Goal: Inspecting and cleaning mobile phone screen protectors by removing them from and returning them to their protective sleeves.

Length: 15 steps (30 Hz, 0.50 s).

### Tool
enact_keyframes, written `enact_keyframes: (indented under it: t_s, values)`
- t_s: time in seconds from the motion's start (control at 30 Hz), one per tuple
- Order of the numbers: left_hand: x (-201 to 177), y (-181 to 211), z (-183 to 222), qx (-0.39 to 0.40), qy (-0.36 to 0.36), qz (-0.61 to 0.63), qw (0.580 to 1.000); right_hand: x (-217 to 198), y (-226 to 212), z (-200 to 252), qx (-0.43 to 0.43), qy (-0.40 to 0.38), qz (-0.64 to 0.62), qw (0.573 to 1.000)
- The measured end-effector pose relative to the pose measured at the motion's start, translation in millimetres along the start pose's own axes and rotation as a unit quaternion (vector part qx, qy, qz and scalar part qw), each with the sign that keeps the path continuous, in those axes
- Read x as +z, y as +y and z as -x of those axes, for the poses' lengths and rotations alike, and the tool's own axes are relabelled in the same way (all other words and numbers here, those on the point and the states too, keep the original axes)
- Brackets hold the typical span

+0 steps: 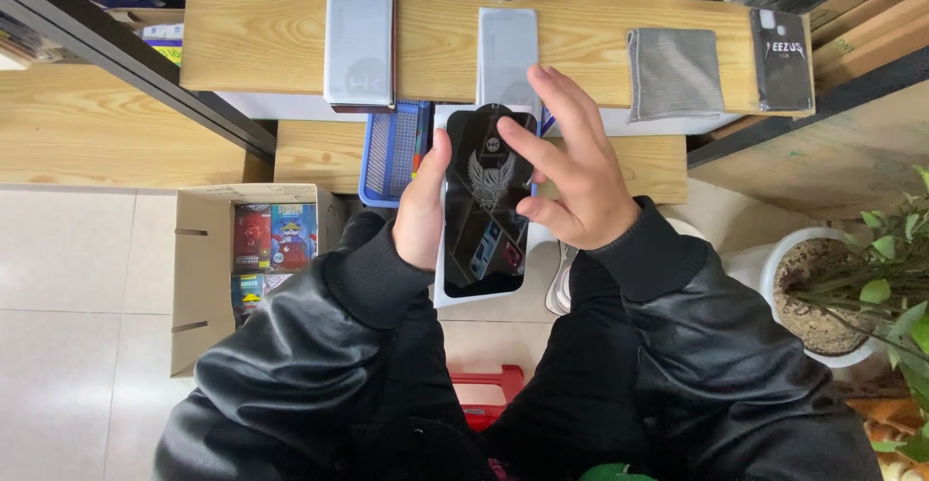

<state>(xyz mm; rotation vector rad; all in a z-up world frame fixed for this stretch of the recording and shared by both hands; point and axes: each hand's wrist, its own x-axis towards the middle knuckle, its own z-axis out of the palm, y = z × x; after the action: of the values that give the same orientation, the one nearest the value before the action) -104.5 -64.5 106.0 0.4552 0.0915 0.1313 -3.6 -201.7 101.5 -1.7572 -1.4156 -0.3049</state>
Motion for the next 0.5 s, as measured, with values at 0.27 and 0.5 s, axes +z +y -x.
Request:
enact_keyframes:
  t_s: [0.27,0.5]
  values:
    - [-32.3,16.7,-18.0,-0.089,-0.075,0.111,0.987,28.1,-1.7,13.1,-0.062,-0.003,0.067,0.996]
    - [-9.7,42.1,-11.2,-0.028,-0.045,0.030,0.998,31.2,-22.7,18.6,-0.100,-0.093,0.111,0.984]
